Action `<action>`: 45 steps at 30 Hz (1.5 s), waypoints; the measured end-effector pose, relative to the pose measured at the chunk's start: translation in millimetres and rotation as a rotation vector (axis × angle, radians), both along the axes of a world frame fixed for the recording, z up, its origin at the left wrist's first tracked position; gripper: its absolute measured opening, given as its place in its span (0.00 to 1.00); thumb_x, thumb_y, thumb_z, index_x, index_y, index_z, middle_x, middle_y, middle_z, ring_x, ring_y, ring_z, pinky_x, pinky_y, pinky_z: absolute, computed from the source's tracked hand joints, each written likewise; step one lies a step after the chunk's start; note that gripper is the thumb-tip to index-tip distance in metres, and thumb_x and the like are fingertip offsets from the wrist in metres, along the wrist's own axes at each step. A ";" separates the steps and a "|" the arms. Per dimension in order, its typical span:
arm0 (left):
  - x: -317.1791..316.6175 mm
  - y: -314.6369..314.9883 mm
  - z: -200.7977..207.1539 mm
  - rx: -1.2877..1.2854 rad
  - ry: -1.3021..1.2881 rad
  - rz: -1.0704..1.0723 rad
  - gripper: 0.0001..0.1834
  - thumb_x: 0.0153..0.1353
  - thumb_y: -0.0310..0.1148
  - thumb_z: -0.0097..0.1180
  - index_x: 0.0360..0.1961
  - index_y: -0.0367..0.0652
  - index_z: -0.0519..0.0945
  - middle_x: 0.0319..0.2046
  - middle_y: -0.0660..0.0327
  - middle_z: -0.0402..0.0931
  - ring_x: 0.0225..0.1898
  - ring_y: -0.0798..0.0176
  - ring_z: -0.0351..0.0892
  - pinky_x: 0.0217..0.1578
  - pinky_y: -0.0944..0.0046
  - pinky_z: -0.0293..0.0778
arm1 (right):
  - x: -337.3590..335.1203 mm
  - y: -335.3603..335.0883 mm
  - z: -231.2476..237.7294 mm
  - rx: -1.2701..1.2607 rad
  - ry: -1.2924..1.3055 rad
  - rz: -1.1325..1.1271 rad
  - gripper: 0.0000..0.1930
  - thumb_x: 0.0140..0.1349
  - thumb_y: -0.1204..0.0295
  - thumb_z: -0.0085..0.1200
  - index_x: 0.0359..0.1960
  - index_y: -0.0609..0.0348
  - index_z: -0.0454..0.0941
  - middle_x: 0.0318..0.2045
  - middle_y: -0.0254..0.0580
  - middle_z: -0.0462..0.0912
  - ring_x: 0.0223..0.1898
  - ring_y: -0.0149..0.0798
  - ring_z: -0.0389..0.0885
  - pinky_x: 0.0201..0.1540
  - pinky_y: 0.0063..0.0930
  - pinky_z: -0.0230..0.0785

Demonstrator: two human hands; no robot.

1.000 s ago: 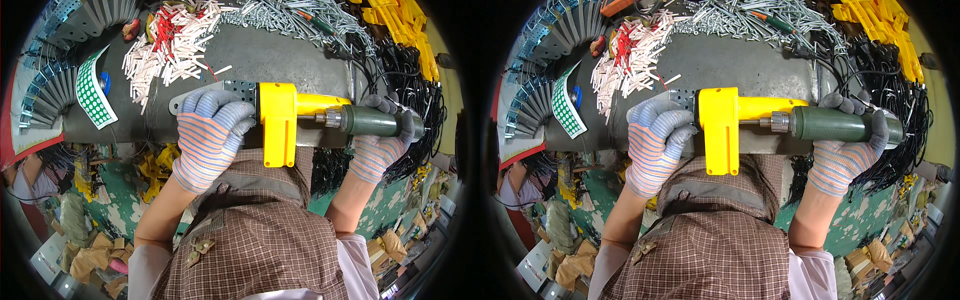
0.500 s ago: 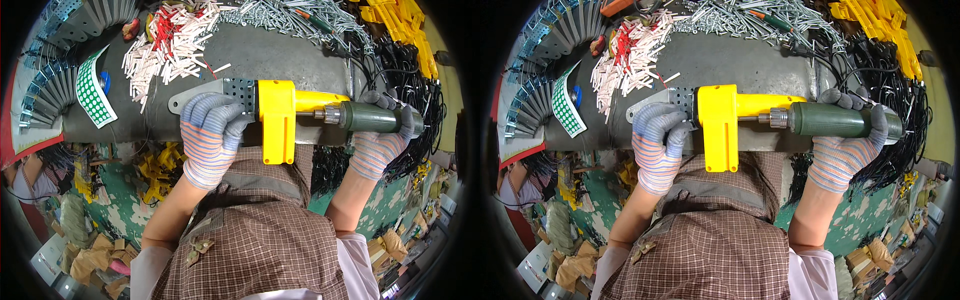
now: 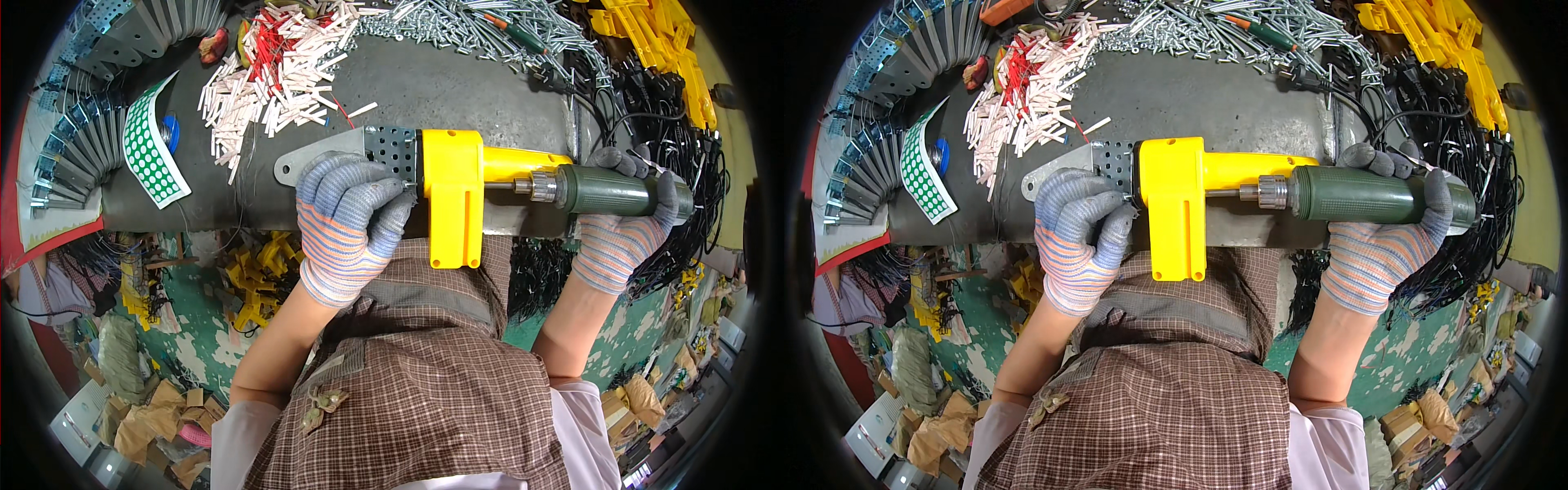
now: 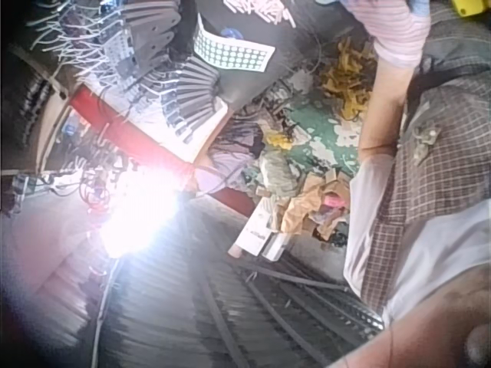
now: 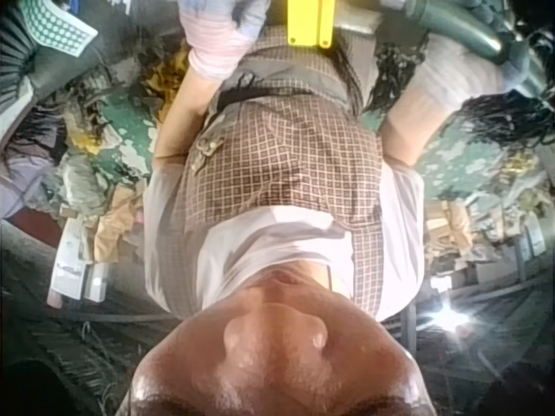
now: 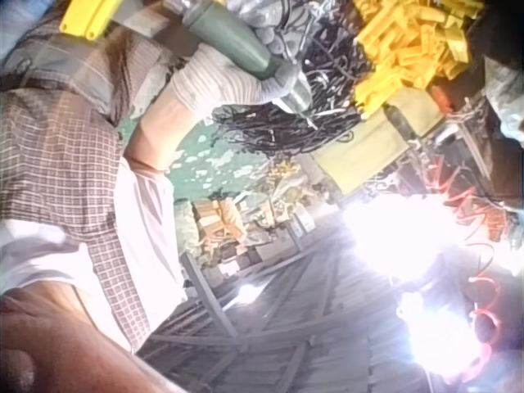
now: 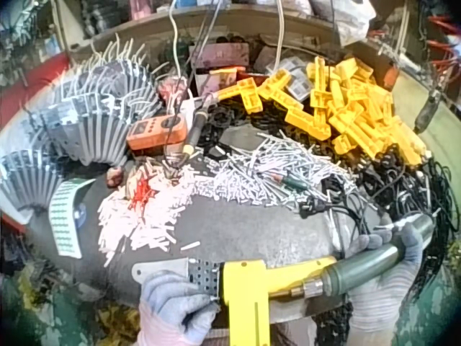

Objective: The person assembles a yellow plastic handle component by soldering its internal wires with a soldering iron and fastening it with an electric screwdriver.

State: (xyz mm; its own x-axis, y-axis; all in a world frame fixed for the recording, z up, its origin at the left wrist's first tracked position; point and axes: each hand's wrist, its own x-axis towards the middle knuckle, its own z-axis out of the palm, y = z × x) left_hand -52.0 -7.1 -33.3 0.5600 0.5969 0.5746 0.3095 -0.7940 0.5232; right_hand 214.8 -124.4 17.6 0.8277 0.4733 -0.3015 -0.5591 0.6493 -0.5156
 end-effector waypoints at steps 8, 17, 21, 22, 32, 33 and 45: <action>-1.2 1.3 -0.6 0.008 0.071 0.027 0.12 0.49 0.34 0.65 0.36 0.49 0.78 0.39 0.61 0.74 0.43 0.51 0.72 0.48 0.50 0.67 | -3.0 1.5 1.0 0.177 0.001 0.070 0.11 0.51 0.70 0.61 0.30 0.61 0.71 0.24 0.41 0.72 0.27 0.41 0.71 0.45 0.45 0.68; 0.7 1.5 0.8 -0.004 0.049 0.016 0.13 0.48 0.34 0.64 0.36 0.50 0.78 0.38 0.62 0.75 0.43 0.51 0.72 0.48 0.50 0.67 | -8.3 3.7 0.8 0.235 0.049 0.037 0.15 0.49 0.72 0.61 0.37 0.63 0.71 0.24 0.35 0.71 0.26 0.35 0.70 0.42 0.39 0.67; -0.6 1.9 0.3 0.018 0.058 0.023 0.13 0.48 0.33 0.65 0.36 0.50 0.79 0.38 0.63 0.75 0.43 0.52 0.72 0.49 0.50 0.67 | -7.3 3.9 -0.4 0.260 0.039 0.060 0.16 0.48 0.73 0.61 0.38 0.63 0.70 0.24 0.34 0.71 0.26 0.34 0.70 0.41 0.37 0.67; -0.6 2.0 1.3 0.016 0.066 0.020 0.13 0.48 0.33 0.65 0.36 0.50 0.79 0.38 0.62 0.76 0.43 0.52 0.73 0.49 0.50 0.67 | -7.1 4.3 -0.6 0.263 0.034 0.065 0.17 0.48 0.73 0.61 0.38 0.63 0.70 0.24 0.34 0.70 0.26 0.34 0.69 0.40 0.36 0.67; 0.4 2.2 3.4 -0.060 0.045 0.014 0.13 0.49 0.33 0.65 0.37 0.48 0.79 0.38 0.60 0.75 0.43 0.51 0.73 0.47 0.50 0.68 | -12.0 6.2 6.3 0.250 0.060 0.046 0.17 0.48 0.72 0.61 0.38 0.63 0.70 0.24 0.35 0.70 0.27 0.35 0.69 0.42 0.37 0.67; 0.6 2.6 3.1 -0.061 0.044 0.010 0.13 0.49 0.33 0.65 0.37 0.48 0.79 0.38 0.60 0.75 0.43 0.51 0.73 0.47 0.50 0.68 | -10.7 5.4 4.3 0.249 0.058 0.043 0.17 0.48 0.72 0.61 0.38 0.63 0.70 0.24 0.35 0.70 0.27 0.35 0.69 0.42 0.37 0.67; -0.4 0.6 0.0 -0.009 0.065 0.026 0.14 0.47 0.33 0.65 0.38 0.52 0.81 0.40 0.61 0.74 0.42 0.50 0.72 0.46 0.49 0.67 | -6.1 5.2 -0.3 0.217 0.048 0.036 0.16 0.47 0.71 0.62 0.35 0.62 0.71 0.23 0.35 0.70 0.26 0.34 0.70 0.39 0.35 0.67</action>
State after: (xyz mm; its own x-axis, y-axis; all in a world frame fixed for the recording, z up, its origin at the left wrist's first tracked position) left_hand -52.4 -6.4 -33.2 0.5798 0.6171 0.5320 0.3638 -0.7803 0.5087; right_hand 208.6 -119.2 17.3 0.7961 0.5607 -0.2276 -0.6046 0.7213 -0.3380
